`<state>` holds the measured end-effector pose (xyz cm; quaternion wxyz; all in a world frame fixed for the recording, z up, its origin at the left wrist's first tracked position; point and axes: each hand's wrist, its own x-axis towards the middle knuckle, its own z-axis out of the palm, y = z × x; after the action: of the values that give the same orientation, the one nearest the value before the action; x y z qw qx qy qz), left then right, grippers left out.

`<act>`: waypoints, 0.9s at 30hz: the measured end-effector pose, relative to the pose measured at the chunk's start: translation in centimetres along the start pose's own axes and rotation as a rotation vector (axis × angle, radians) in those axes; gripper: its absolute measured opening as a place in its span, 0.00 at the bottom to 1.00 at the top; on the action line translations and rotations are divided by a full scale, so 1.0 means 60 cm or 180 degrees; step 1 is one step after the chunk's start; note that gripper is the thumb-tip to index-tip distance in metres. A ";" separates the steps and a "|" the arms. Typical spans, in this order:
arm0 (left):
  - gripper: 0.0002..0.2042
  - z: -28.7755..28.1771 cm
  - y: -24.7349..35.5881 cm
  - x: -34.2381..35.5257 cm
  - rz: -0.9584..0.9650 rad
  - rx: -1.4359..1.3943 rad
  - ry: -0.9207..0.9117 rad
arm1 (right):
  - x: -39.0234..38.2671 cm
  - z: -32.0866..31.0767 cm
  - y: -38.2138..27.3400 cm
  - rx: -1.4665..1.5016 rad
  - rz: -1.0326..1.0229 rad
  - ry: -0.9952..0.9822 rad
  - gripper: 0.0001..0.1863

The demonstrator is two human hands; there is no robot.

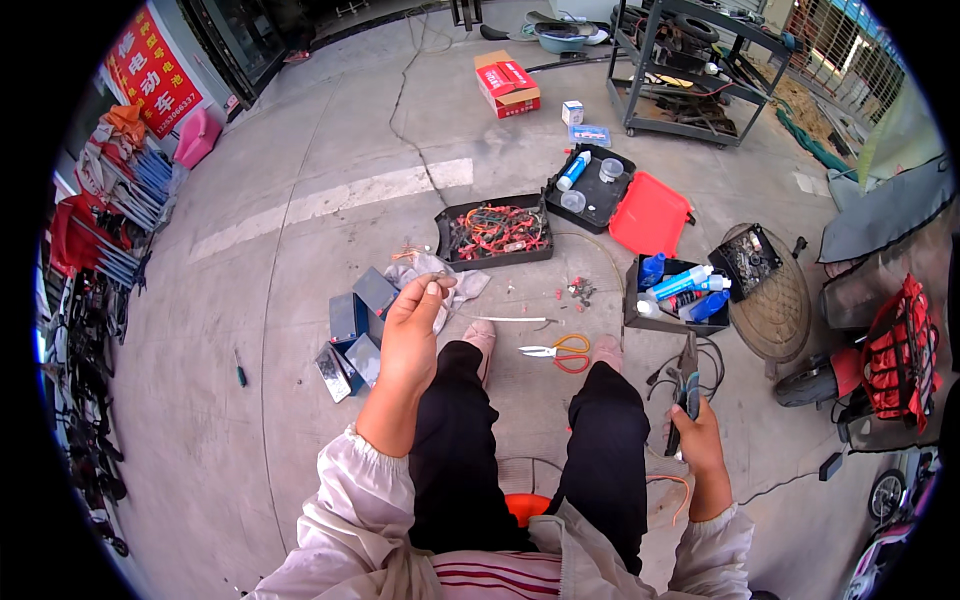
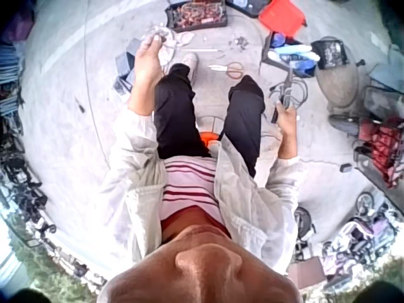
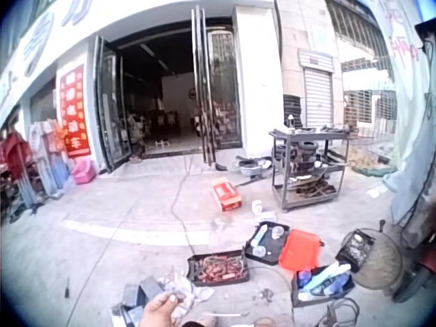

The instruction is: The person strips insulation from a white wire using a knife, then uses pliers to crimp a red connector onto the exposed end. The person repeats this process with another wire, stripping and crimping connectors.

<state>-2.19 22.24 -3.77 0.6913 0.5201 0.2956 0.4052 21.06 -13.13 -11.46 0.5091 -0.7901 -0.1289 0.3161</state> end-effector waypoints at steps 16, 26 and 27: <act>0.09 -0.166 -0.452 0.390 -0.1577 -0.0710 0.1351 | 0.302 0.051 0.570 -0.2771 0.1782 -0.1404 0.16; 0.10 -0.194 -0.647 0.533 -0.1567 -0.0788 0.1385 | 0.610 0.284 0.364 -0.1171 0.0417 -0.0890 0.13; 0.10 -0.185 -0.665 0.549 -0.1489 -0.0899 0.1264 | 0.619 0.281 0.369 -0.1330 0.0167 -0.0980 0.13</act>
<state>15.04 50.91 -44.78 0.7597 0.2482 0.4768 0.3660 36.27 8.64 -49.49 0.3008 -0.8238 -0.2469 0.4123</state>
